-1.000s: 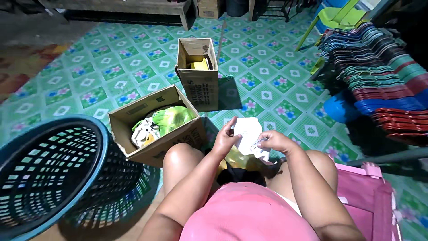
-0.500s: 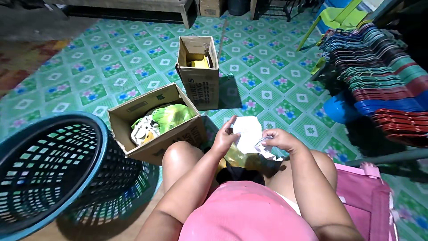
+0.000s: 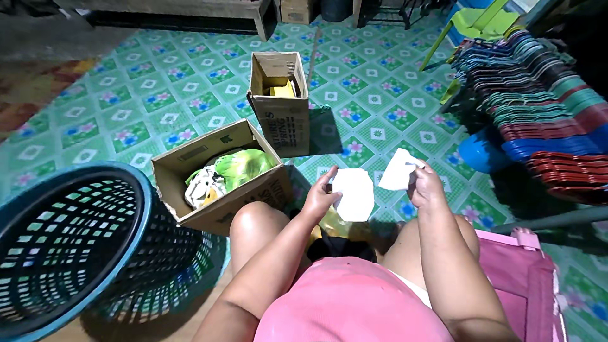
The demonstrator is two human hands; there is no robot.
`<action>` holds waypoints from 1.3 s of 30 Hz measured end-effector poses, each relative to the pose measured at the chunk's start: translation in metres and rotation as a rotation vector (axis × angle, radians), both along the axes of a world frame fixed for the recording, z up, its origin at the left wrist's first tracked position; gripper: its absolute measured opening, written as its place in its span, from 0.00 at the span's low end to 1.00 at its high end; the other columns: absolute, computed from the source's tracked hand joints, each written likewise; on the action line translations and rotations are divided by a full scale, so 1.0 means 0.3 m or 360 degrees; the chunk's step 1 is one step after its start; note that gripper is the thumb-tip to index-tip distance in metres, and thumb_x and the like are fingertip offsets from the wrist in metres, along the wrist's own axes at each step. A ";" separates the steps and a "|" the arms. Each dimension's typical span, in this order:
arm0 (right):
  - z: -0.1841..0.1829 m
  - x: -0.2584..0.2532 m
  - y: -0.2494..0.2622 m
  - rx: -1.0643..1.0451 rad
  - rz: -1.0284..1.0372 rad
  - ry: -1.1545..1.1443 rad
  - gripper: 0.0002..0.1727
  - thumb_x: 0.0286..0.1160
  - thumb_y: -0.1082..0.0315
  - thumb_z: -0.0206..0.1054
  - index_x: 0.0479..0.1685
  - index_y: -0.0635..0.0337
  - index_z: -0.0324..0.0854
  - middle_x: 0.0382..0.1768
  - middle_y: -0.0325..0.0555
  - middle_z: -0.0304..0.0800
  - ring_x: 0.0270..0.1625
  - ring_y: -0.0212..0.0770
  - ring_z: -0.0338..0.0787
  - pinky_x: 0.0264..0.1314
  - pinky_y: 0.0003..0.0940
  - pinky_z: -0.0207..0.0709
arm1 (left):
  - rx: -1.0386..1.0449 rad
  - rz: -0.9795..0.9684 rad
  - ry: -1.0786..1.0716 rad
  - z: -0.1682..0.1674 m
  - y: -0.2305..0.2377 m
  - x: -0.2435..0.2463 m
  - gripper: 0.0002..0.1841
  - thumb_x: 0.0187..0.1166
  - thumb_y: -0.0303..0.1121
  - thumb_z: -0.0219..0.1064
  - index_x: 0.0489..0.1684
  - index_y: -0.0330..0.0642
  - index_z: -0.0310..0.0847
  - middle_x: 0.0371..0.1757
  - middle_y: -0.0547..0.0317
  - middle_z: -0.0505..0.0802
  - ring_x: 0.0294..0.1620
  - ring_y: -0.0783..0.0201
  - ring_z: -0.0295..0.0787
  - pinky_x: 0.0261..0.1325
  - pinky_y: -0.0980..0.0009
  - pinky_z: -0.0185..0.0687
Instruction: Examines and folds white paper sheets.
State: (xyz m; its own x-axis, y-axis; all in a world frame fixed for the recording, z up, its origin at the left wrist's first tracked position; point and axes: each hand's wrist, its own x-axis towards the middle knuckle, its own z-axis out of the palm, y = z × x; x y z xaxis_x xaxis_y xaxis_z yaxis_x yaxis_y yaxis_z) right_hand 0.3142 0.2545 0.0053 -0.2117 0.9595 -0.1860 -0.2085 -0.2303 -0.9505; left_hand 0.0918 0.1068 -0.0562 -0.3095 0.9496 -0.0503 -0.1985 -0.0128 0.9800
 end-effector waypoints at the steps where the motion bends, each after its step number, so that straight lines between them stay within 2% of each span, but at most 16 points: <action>1: -0.007 -0.003 0.007 -0.0071 -0.0059 0.0134 0.13 0.89 0.66 0.56 0.65 0.54 0.77 0.49 0.42 0.91 0.46 0.38 0.92 0.48 0.40 0.89 | -0.0008 -0.0005 0.0001 0.000 0.001 0.000 0.43 0.70 0.16 0.70 0.91 0.51 0.62 0.81 0.51 0.79 0.54 0.59 0.92 0.57 0.62 0.91; 2: -0.014 -0.006 0.013 -0.0150 -0.0095 0.0262 0.16 0.88 0.67 0.54 0.71 0.52 0.74 0.54 0.45 0.89 0.52 0.42 0.92 0.52 0.46 0.89 | -0.0014 -0.0008 0.0003 0.000 0.000 0.000 0.43 0.71 0.16 0.70 0.91 0.51 0.62 0.81 0.51 0.79 0.54 0.59 0.92 0.57 0.62 0.91; 4: -0.023 -0.013 0.016 -0.0271 -0.0138 0.0424 0.20 0.89 0.67 0.52 0.77 0.50 0.69 0.60 0.48 0.87 0.58 0.46 0.91 0.58 0.51 0.87 | -0.0025 -0.0011 0.0005 0.001 -0.001 0.002 0.42 0.71 0.16 0.70 0.91 0.51 0.62 0.79 0.50 0.80 0.53 0.59 0.92 0.56 0.62 0.91; 6: -0.022 -0.023 0.006 -0.0299 -0.0145 0.0450 0.19 0.93 0.64 0.49 0.77 0.49 0.67 0.60 0.47 0.86 0.59 0.46 0.90 0.60 0.52 0.87 | -0.0037 -0.0016 0.0007 -0.001 -0.002 0.002 0.42 0.71 0.16 0.69 0.91 0.50 0.62 0.78 0.49 0.81 0.52 0.60 0.92 0.56 0.63 0.90; 10: -0.017 -0.037 -0.013 -0.0272 -0.0140 0.0353 0.24 0.90 0.72 0.52 0.81 0.47 0.60 0.59 0.49 0.85 0.56 0.47 0.91 0.55 0.51 0.88 | -0.0045 -0.0008 0.0014 -0.003 -0.004 0.004 0.42 0.71 0.16 0.70 0.91 0.51 0.63 0.78 0.50 0.81 0.51 0.61 0.92 0.56 0.64 0.90; 12: -0.015 -0.042 -0.019 -0.0277 -0.0160 0.0334 0.24 0.88 0.73 0.53 0.81 0.48 0.61 0.59 0.50 0.86 0.55 0.47 0.91 0.55 0.51 0.88 | -0.0069 -0.0005 0.0031 -0.001 -0.006 0.006 0.41 0.72 0.16 0.70 0.90 0.52 0.64 0.79 0.52 0.81 0.50 0.62 0.92 0.55 0.65 0.90; 16: -0.030 -0.038 -0.016 -0.0255 -0.0129 0.0346 0.18 0.92 0.63 0.51 0.76 0.48 0.65 0.57 0.47 0.86 0.56 0.44 0.91 0.56 0.49 0.87 | -0.0085 -0.0003 0.0035 0.002 -0.008 0.009 0.42 0.72 0.16 0.70 0.91 0.53 0.63 0.80 0.54 0.80 0.49 0.63 0.92 0.54 0.65 0.90; 19: -0.028 -0.042 -0.009 -0.0283 -0.0131 0.0354 0.18 0.94 0.61 0.48 0.78 0.49 0.63 0.60 0.47 0.85 0.59 0.46 0.90 0.59 0.50 0.87 | -0.0107 0.0006 0.0055 0.003 -0.009 0.008 0.41 0.72 0.16 0.70 0.90 0.54 0.64 0.81 0.56 0.80 0.50 0.63 0.91 0.55 0.65 0.90; 21: -0.027 -0.041 -0.006 -0.0306 -0.0096 0.0342 0.20 0.95 0.58 0.45 0.79 0.50 0.62 0.65 0.49 0.85 0.63 0.48 0.89 0.61 0.52 0.86 | -0.0088 0.0017 0.0066 -0.001 -0.011 0.009 0.41 0.72 0.16 0.70 0.90 0.54 0.64 0.82 0.57 0.78 0.49 0.63 0.91 0.54 0.64 0.89; 23: -0.038 -0.044 0.007 -0.0291 -0.0097 0.0339 0.20 0.95 0.57 0.45 0.78 0.51 0.64 0.61 0.50 0.87 0.60 0.48 0.90 0.59 0.52 0.87 | -0.0075 0.0019 0.0069 -0.005 -0.010 0.008 0.42 0.72 0.16 0.70 0.90 0.55 0.64 0.84 0.58 0.77 0.49 0.63 0.91 0.54 0.64 0.90; 27: -0.044 -0.046 0.015 -0.0299 -0.0098 0.0370 0.20 0.95 0.57 0.45 0.79 0.51 0.64 0.63 0.51 0.86 0.61 0.49 0.90 0.60 0.53 0.86 | -0.0053 0.0023 0.0067 -0.007 -0.007 0.008 0.42 0.72 0.15 0.69 0.91 0.56 0.63 0.85 0.58 0.76 0.50 0.61 0.91 0.53 0.63 0.90; 30: -0.045 -0.047 0.017 -0.0307 -0.0082 0.0341 0.22 0.95 0.55 0.43 0.82 0.51 0.61 0.64 0.51 0.86 0.61 0.50 0.90 0.60 0.54 0.86 | -0.0046 0.0036 0.0099 -0.010 -0.003 0.007 0.42 0.73 0.16 0.69 0.91 0.56 0.63 0.85 0.57 0.75 0.53 0.59 0.91 0.56 0.59 0.90; 33: -0.042 -0.041 0.004 -0.0303 -0.0072 0.0326 0.21 0.94 0.57 0.45 0.80 0.50 0.62 0.65 0.49 0.85 0.62 0.48 0.90 0.60 0.52 0.86 | -0.0065 0.0082 0.0099 0.000 -0.006 0.014 0.42 0.73 0.16 0.70 0.91 0.54 0.63 0.82 0.54 0.78 0.50 0.59 0.91 0.54 0.60 0.91; 35: -0.041 -0.037 -0.001 -0.0300 -0.0058 0.0327 0.20 0.94 0.59 0.46 0.80 0.49 0.63 0.68 0.47 0.84 0.64 0.48 0.89 0.62 0.51 0.86 | -0.0067 0.0147 0.0090 0.022 -0.016 0.028 0.42 0.71 0.18 0.73 0.90 0.45 0.60 0.72 0.46 0.84 0.45 0.58 0.92 0.50 0.62 0.90; 37: -0.043 -0.036 0.000 -0.0297 -0.0051 0.0323 0.20 0.94 0.59 0.46 0.79 0.49 0.63 0.69 0.47 0.84 0.64 0.48 0.89 0.61 0.51 0.86 | -0.0069 0.0196 0.0081 0.033 -0.022 0.036 0.42 0.71 0.20 0.74 0.90 0.40 0.58 0.67 0.43 0.87 0.41 0.59 0.91 0.47 0.64 0.89; 39: -0.037 -0.038 -0.003 -0.0299 -0.0062 0.0315 0.19 0.95 0.60 0.46 0.79 0.50 0.64 0.70 0.47 0.84 0.64 0.48 0.89 0.61 0.52 0.87 | -0.0057 0.0232 0.0087 0.033 -0.022 0.035 0.42 0.71 0.19 0.74 0.90 0.42 0.59 0.73 0.44 0.84 0.42 0.60 0.91 0.46 0.65 0.89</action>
